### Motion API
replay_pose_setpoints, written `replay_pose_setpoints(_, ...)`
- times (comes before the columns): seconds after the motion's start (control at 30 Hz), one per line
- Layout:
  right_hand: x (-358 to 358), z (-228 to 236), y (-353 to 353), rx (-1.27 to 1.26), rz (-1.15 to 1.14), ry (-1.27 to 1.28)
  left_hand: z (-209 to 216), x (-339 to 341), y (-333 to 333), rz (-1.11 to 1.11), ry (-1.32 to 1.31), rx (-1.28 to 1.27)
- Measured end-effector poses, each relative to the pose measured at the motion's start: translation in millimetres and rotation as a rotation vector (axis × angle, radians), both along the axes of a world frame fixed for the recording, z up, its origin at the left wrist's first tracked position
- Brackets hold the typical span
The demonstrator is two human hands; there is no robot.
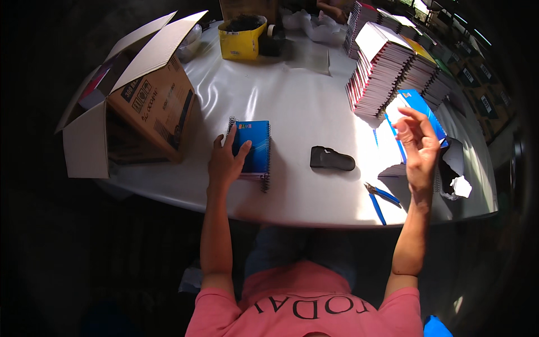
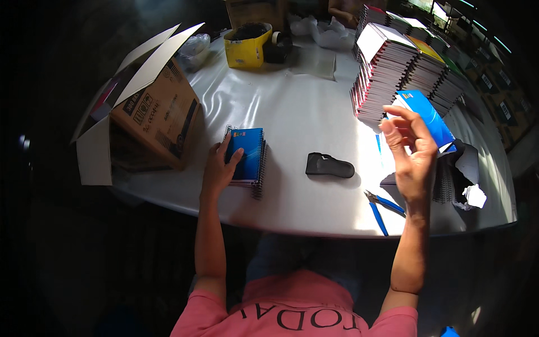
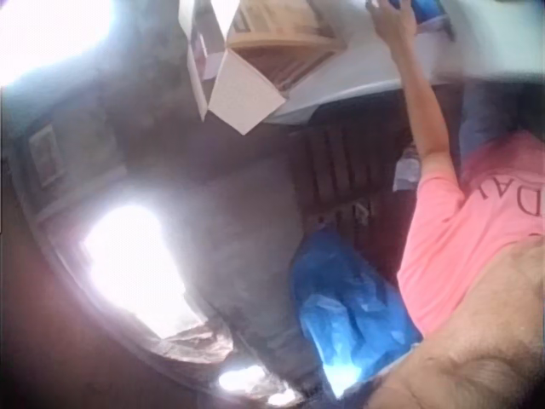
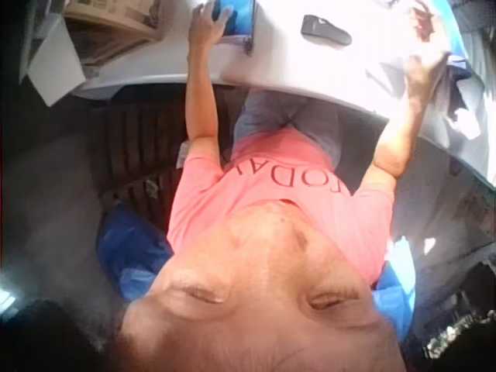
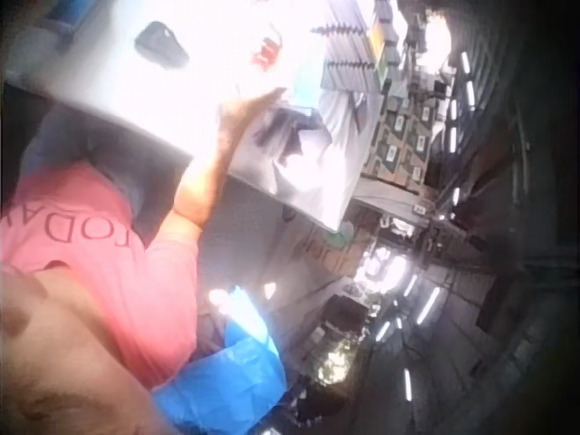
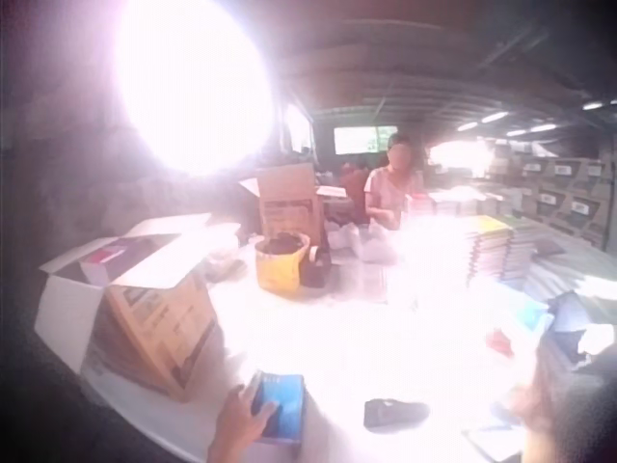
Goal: The person assembles notebooks by hand, taking loose pages and covers, aligning them with a metal spiral spine, and using pliers to secure the ends of the wire.
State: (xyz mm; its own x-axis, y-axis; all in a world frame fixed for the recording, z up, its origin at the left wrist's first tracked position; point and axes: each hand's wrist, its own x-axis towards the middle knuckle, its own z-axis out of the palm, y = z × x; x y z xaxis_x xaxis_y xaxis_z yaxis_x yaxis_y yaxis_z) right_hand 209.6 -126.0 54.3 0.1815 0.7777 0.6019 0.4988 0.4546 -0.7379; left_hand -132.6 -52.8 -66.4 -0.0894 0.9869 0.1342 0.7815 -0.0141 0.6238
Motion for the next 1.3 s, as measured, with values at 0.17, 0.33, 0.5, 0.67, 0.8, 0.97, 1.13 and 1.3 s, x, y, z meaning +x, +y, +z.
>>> replay_pose_setpoints(0.17, -122, -112, 46, -0.629, 0.324, 0.027, -15, 3, 13, -0.032, -0.061, -0.023)
replay_pose_setpoints(0.33, -160, -125, 63, -0.673, 0.383, 0.023, -33, -18, 18, -0.024, -0.191, -0.064)
replay_pose_setpoints(0.5, -142, -113, 69, -0.591, 0.289, 0.217, -20, -6, 14, 0.008, 0.016, -0.094)
replay_pose_setpoints(0.67, -125, -78, 36, -0.223, 0.294, 0.101, 10, 18, -18, 0.060, 0.241, 0.380)
replay_pose_setpoints(0.8, -82, -68, -10, 0.101, 0.274, -0.322, 60, 76, -76, -0.282, 0.330, 0.615)
replay_pose_setpoints(0.97, -29, -114, -47, -0.095, 0.310, -0.374, 1, 96, -73, -0.611, -0.112, 0.179)
replay_pose_setpoints(1.13, 24, -113, -67, -0.242, 0.003, -0.175, -25, 104, -80, -0.488, -0.482, 0.327)
replay_pose_setpoints(1.3, 54, -161, -98, -0.551, -0.393, -0.887, -53, 109, -82, -0.403, -0.979, 0.171)
